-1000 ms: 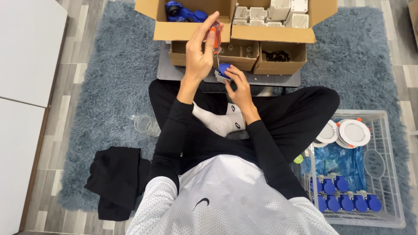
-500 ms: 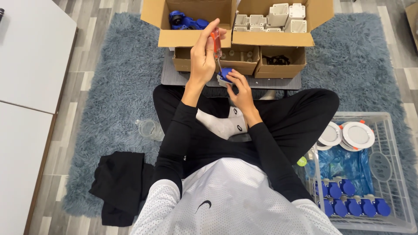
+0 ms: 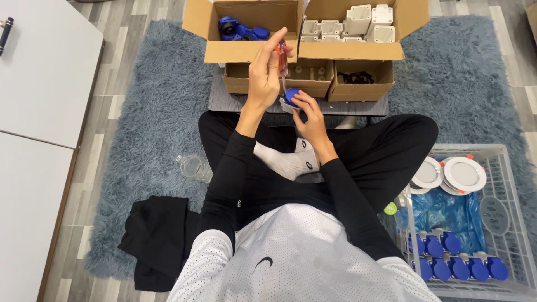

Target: Assembling and inspecting small electrical components using a screwdriver while sitting on the floor.

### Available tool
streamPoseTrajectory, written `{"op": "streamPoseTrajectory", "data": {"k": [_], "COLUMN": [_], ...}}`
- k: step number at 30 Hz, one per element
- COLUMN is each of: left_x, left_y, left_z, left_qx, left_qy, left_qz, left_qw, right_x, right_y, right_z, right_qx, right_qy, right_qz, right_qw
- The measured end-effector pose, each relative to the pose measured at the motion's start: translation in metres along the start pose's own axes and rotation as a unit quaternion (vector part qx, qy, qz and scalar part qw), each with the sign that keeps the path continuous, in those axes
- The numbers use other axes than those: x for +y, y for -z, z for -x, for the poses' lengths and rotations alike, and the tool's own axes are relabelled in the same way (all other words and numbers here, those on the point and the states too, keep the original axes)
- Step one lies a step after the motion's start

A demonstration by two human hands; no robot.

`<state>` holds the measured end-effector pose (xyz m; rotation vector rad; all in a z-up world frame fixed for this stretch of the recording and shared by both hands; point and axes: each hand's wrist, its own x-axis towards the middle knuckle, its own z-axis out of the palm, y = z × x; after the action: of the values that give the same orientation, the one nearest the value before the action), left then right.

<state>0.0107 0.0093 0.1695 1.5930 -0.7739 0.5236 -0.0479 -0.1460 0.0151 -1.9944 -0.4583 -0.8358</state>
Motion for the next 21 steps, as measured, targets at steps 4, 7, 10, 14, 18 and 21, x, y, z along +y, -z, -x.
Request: {"op": "streamPoseTrajectory", "data": {"k": [4, 7, 10, 14, 18, 21], "left_x": [-0.002, -0.004, 0.001, 0.001, 0.005, 0.001], "left_y": [0.000, -0.002, -0.002, -0.001, -0.001, -0.003], "left_z": [-0.001, -0.002, -0.003, -0.002, -0.004, -0.007], "left_qx": [0.021, 0.042, 0.038, 0.016, 0.012, 0.041], "left_qy": [-0.029, -0.042, -0.032, -0.016, -0.019, -0.045], "left_qz": [-0.040, -0.068, -0.022, 0.018, 0.023, -0.063], "left_qw": [0.999, 0.996, 0.999, 1.000, 0.999, 0.996], "right_x": [-0.002, -0.002, 0.000, -0.002, -0.002, 0.000], "right_y": [0.001, 0.001, 0.000, 0.001, 0.001, 0.000], "right_z": [0.000, 0.000, -0.001, -0.001, 0.000, 0.000], "right_qx": [-0.003, -0.003, -0.002, -0.003, -0.002, -0.009], "right_qy": [-0.003, -0.002, -0.001, -0.003, -0.001, -0.005], "right_qz": [-0.008, -0.007, -0.006, -0.008, -0.009, -0.002], "right_qw": [1.000, 1.000, 1.000, 1.000, 1.000, 1.000]}}
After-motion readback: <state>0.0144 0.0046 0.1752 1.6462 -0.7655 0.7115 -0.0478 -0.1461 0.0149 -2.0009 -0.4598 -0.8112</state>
